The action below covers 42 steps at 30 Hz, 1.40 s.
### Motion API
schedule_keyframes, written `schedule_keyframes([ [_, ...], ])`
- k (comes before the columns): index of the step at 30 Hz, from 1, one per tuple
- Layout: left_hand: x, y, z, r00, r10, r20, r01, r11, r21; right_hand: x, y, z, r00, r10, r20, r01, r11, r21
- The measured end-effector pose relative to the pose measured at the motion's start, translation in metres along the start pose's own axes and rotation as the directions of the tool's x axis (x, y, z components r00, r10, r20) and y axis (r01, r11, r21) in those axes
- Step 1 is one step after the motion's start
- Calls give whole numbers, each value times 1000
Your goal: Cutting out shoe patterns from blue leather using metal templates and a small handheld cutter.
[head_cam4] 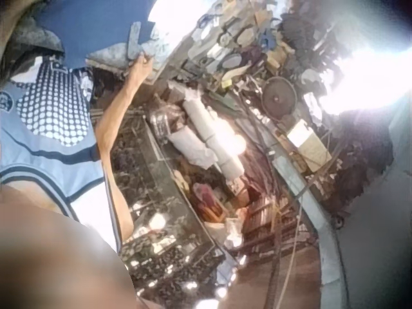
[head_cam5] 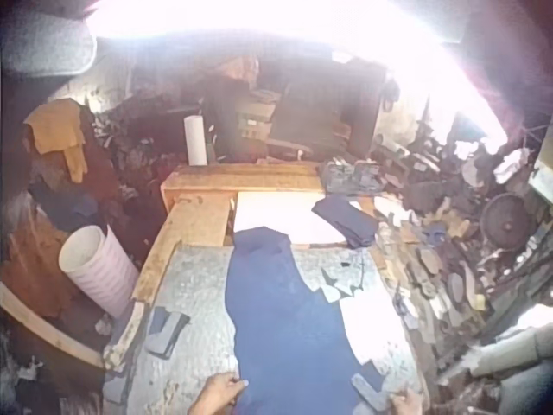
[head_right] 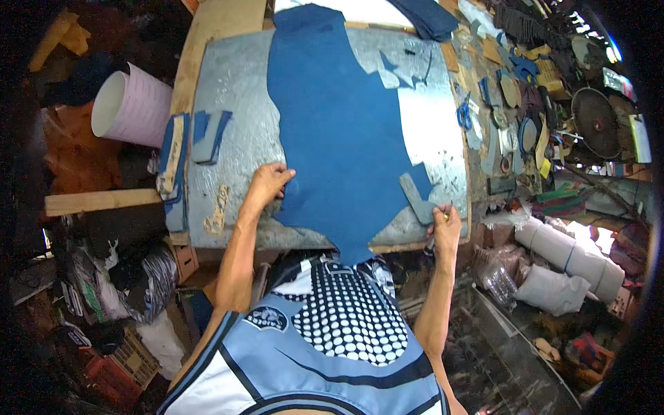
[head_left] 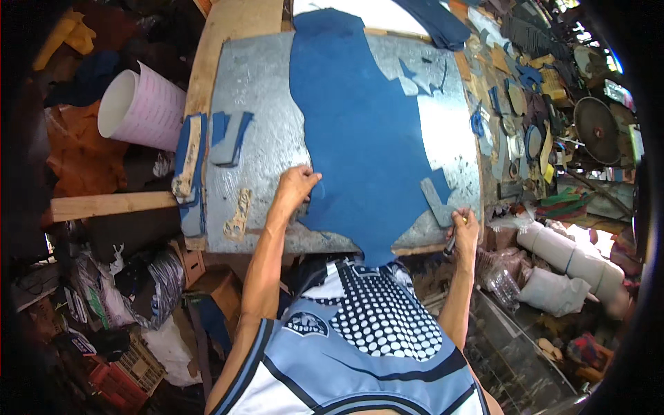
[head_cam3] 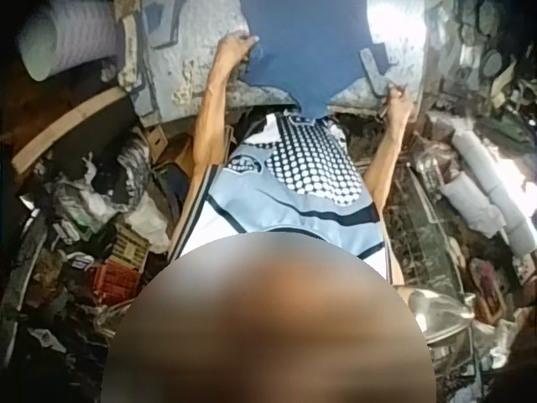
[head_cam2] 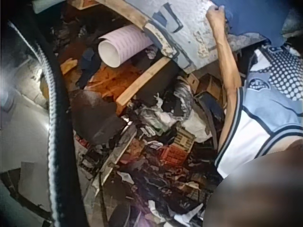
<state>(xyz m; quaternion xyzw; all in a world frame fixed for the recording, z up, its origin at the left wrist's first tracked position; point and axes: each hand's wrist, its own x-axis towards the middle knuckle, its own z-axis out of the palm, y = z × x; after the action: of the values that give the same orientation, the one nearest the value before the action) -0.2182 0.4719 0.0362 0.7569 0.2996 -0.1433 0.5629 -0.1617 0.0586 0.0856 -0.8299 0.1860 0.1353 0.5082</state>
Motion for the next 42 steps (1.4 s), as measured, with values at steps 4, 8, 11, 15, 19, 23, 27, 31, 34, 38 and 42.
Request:
schedule_keyframes([
  [4, -9, -4, -14, 998, 33, 47, -36, 998, 48, 0, 4, 7, 999, -36, -10, 37, 998, 58],
  [8, -17, -18, -19, 991, -34, 128, 23, 996, 83, -2, 6, 11, 1000, 13, -24, -14, 999, -31],
  [11, -30, -24, -21, 990, -68, 125, 54, 993, 106, -2, 11, 14, 998, 58, -16, -57, 998, 33],
  [15, -43, -20, -20, 997, -26, 76, 16, 992, 129, -7, 8, 17, 996, 80, -27, -79, 996, 29],
  [19, -43, -21, -17, 998, -32, 52, 23, 987, 161, -4, 12, 17, 995, 87, -46, -84, 994, 75],
  [23, -40, -21, -13, 999, -37, 38, 29, 983, 182, -4, 9, 18, 994, 104, -37, -103, 994, 38],
  [27, -38, -18, -11, 1000, -7, 5, 6, 973, 231, 0, 12, 17, 992, 113, -51, -106, 988, 114],
  [31, -42, -11, -10, 999, -39, -31, 44, 980, 192, 3, 22, 14, 991, 119, -60, -94, 944, 315],
  [34, -43, -8, -10, 999, -43, -34, 49, 980, 193, 4, 23, 16, 989, 134, -61, -102, 921, 376],
  [38, -42, -13, -11, 1000, -17, -20, 21, 979, 204, 3, 27, 16, 992, 103, -67, -68, 913, 403],
  [42, -40, -16, -11, 1000, -24, -14, 27, 982, 186, 4, 30, 16, 994, 78, -74, -39, 902, 429],
])
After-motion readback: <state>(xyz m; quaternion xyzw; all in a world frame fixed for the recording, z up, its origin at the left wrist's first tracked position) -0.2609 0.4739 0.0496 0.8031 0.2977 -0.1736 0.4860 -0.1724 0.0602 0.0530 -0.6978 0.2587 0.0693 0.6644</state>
